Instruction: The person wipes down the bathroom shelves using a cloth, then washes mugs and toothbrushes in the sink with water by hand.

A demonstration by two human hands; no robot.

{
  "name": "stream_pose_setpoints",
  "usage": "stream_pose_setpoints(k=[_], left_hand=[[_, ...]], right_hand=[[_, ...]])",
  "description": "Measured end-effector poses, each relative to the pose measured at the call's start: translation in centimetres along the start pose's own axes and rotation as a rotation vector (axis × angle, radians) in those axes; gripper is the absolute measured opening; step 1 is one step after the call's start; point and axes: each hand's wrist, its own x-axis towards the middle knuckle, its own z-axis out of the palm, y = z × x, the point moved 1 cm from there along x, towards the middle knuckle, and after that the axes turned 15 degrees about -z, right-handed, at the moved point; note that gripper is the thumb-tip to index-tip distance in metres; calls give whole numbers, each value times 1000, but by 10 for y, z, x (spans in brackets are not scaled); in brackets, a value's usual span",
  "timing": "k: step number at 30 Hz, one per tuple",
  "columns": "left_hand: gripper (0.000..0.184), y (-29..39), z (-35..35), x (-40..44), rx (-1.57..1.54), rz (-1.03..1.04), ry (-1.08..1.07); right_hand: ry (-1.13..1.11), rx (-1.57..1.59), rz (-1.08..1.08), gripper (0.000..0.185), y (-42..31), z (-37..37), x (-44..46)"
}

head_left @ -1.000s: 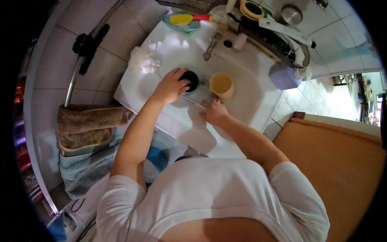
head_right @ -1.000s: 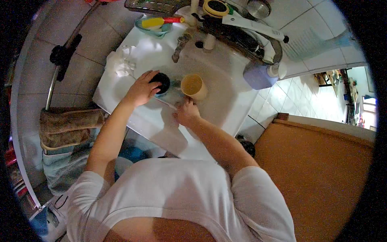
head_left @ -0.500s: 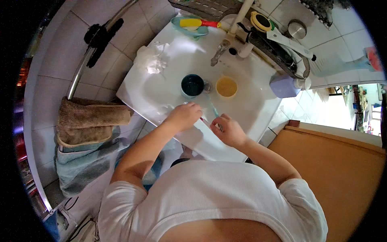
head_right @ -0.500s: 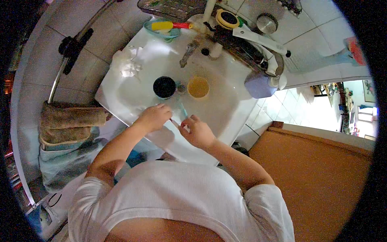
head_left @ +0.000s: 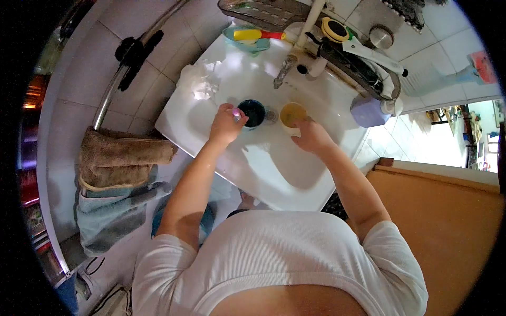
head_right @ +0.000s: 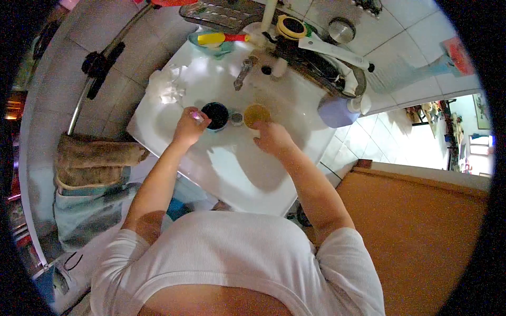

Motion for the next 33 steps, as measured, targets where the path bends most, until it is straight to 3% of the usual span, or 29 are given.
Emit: stream_pose_setpoints(k=[2,4,8,11,15,18,19,21,27,33], left_hand=[[16,3,0,-3,-46,-172,-132],[15,-8,10,3,-9,-145,-118],[16,-4,-7,-6,43,-197,-61],[19,-23,-44,-21,-198,-181,98],[19,-10,-143,-43,1,-246,366],[19,-46,-165,-28,100,-217,503],[21,-66,-164,-19,17,-297,476],[26,-88,-163,-8,-155,-451,410],[62,-71,-152,-25,-491,-508,422],[85,-99,-124,-32,-431,-450,500]], right_hand=[[92,-47,-29,38,-1,2,-1],[258,-107,-76,35,2,11,-3],[154,-252,-101,26,10,17,0],[51,-164,-53,20,23,24,8],[93,-139,-54,14,32,29,13],[127,-149,-55,12,27,26,16],[135,-148,-48,11,26,26,16],[200,-132,-99,11,29,30,16],[189,-97,-117,13,25,25,12],[294,-53,-189,11,19,23,9]])
